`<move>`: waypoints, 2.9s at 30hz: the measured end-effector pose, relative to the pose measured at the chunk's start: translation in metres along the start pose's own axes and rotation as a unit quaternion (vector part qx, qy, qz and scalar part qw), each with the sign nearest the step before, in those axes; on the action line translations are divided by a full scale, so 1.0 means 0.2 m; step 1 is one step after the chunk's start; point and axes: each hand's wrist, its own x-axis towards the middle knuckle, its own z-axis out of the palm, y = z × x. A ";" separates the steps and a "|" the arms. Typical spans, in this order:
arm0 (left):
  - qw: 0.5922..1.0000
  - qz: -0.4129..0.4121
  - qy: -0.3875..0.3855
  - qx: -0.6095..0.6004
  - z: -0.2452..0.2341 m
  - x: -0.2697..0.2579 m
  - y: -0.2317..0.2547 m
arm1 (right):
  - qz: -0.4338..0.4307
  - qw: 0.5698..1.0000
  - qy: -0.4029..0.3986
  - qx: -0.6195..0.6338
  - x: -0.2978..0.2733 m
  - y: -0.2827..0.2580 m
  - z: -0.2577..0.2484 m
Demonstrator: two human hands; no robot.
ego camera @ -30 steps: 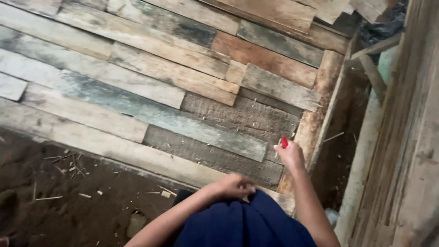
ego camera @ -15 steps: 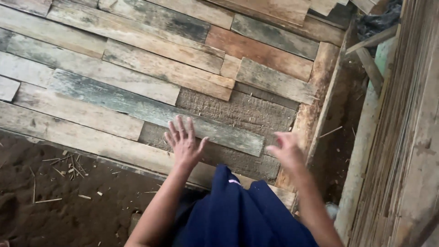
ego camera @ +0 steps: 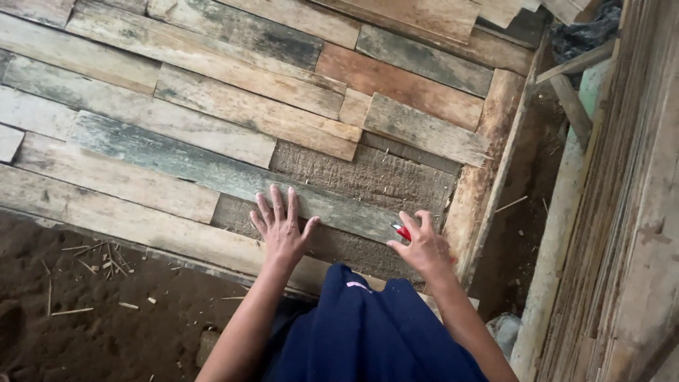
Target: Cutting and fitting thin wooden strips using a utility knife to create a surface.
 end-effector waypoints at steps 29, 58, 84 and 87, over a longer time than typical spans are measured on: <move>0.945 0.223 0.193 -0.140 -0.06 0.22 0.29 | 0.048 0.996 0.042 0.066 0.59 0.03 -0.39; 0.836 0.333 0.037 -0.435 -0.07 0.84 0.72 | -0.315 0.884 0.271 -0.213 2.23 -0.51 -1.07; 0.663 -0.074 -0.246 -0.704 0.18 0.38 0.65 | 0.252 0.515 0.229 0.787 0.30 0.60 -0.46; 0.828 -0.002 -0.145 -0.542 -0.11 0.31 0.66 | 0.277 0.478 0.255 0.794 0.22 0.61 -0.35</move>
